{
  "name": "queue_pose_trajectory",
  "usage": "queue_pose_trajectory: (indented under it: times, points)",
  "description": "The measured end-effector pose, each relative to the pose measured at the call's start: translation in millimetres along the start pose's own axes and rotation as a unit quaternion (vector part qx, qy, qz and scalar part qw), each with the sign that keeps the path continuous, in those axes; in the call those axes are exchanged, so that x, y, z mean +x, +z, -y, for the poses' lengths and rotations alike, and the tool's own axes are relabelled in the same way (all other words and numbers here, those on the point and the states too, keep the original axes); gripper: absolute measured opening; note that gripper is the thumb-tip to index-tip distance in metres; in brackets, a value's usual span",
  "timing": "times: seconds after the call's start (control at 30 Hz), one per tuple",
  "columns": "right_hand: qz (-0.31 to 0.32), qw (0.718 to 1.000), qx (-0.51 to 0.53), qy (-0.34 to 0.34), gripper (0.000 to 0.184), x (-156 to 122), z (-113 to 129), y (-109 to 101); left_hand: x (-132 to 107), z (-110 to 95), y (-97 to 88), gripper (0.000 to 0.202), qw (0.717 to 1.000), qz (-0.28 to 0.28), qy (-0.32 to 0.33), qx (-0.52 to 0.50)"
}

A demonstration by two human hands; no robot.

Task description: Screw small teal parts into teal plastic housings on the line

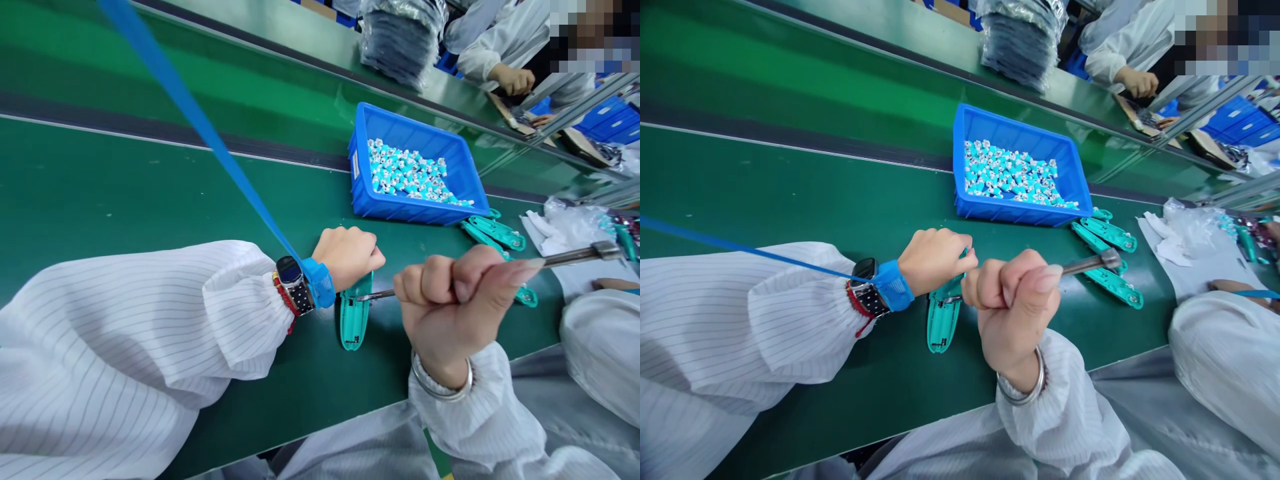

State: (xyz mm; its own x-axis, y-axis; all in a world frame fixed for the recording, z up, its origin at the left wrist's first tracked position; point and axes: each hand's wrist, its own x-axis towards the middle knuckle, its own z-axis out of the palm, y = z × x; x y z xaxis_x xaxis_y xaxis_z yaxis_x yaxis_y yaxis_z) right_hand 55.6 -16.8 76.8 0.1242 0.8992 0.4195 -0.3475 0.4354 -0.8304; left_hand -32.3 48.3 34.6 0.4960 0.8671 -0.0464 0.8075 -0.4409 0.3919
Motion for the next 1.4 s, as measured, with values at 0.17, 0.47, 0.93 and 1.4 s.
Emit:
queue_pose_trajectory:
  times: [0.17, 0.47, 0.93, 1.4]
  points:
    - [0.013, 1.000, 0.012, 0.008, 0.042, -1, -5, 3, 0, 0, -0.7, 0.033, 1.000, 0.008, -0.003, -0.007]
    - [0.082, 0.994, -0.056, -0.039, 0.040, -11, -11, 10, -1, 0, -0.1, 0.029, 0.999, 0.006, -0.010, -0.031]
    - [-0.007, 0.997, -0.066, 0.033, 0.043, -54, 16, 8, 3, 3, 7.3, 0.034, 0.998, -0.047, 0.017, -0.025]
    - [-0.021, 0.993, -0.109, 0.033, 0.044, -50, 8, 20, 1, 5, 8.0, 0.033, 0.995, -0.071, 0.040, -0.057]
